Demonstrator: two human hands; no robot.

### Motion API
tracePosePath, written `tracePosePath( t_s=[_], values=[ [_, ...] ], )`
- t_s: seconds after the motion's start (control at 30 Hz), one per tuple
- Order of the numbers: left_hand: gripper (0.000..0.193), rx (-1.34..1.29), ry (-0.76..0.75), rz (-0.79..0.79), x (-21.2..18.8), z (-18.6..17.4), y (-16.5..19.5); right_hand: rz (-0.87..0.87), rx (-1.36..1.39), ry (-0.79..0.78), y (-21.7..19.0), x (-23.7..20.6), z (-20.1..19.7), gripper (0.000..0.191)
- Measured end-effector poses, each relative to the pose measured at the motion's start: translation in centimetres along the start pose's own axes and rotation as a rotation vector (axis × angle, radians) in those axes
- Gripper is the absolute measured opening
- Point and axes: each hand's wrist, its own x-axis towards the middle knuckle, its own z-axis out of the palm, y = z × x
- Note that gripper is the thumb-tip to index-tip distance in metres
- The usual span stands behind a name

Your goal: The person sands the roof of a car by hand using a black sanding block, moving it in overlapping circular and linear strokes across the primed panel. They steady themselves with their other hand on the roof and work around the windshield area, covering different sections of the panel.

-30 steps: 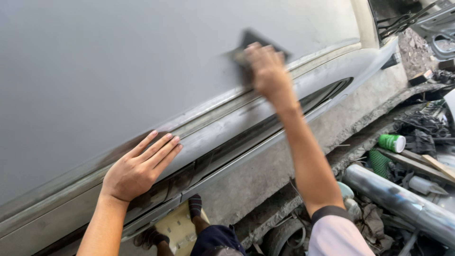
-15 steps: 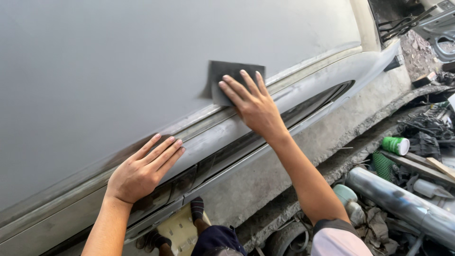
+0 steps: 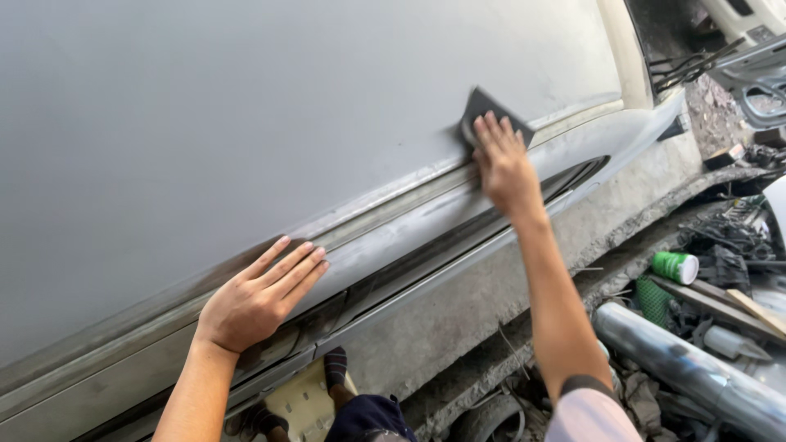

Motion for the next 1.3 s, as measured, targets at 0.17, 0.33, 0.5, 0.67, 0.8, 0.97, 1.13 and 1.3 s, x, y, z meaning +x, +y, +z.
tracePosePath(
  t_s=[0.17,0.33,0.5,0.67,0.8,0.97,1.13,1.3],
  values=[
    [0.042,-0.003,0.007,-0.008,0.3,-0.1,0.0,-0.319,0.005,-0.129,-11.2,-2.1,5.1,0.057],
    [0.044,0.023,0.011,0.014,0.3,-0.3,0.0,-0.268,0.073,-0.139,-9.9,5.5,4.9,0.056],
    [0.039,0.014,0.009,-0.013,0.0,0.2,-0.1,0.147,0.101,-0.037,0.7,4.9,0.2,0.056],
    [0.040,0.058,0.004,0.000,0.0,0.7,-0.1,-0.231,-0.015,-0.071,-7.2,-1.6,2.4,0.057],
    [0.045,0.062,0.003,0.013,0.2,0.4,-0.1,-0.430,0.044,-0.144,-17.1,0.5,6.3,0.065],
    [0.045,0.046,0.001,0.015,0.3,-0.1,-0.3,-0.288,-0.053,-0.096,-8.7,8.8,4.2,0.059],
    [0.039,0.023,0.032,0.015,0.3,0.2,-0.3,0.402,0.063,-0.129,4.8,5.8,0.2,0.053],
    [0.040,0.024,0.032,-0.004,0.2,0.4,-0.3,-0.137,-0.124,-0.029,-5.5,0.1,4.1,0.057]
  ],
)
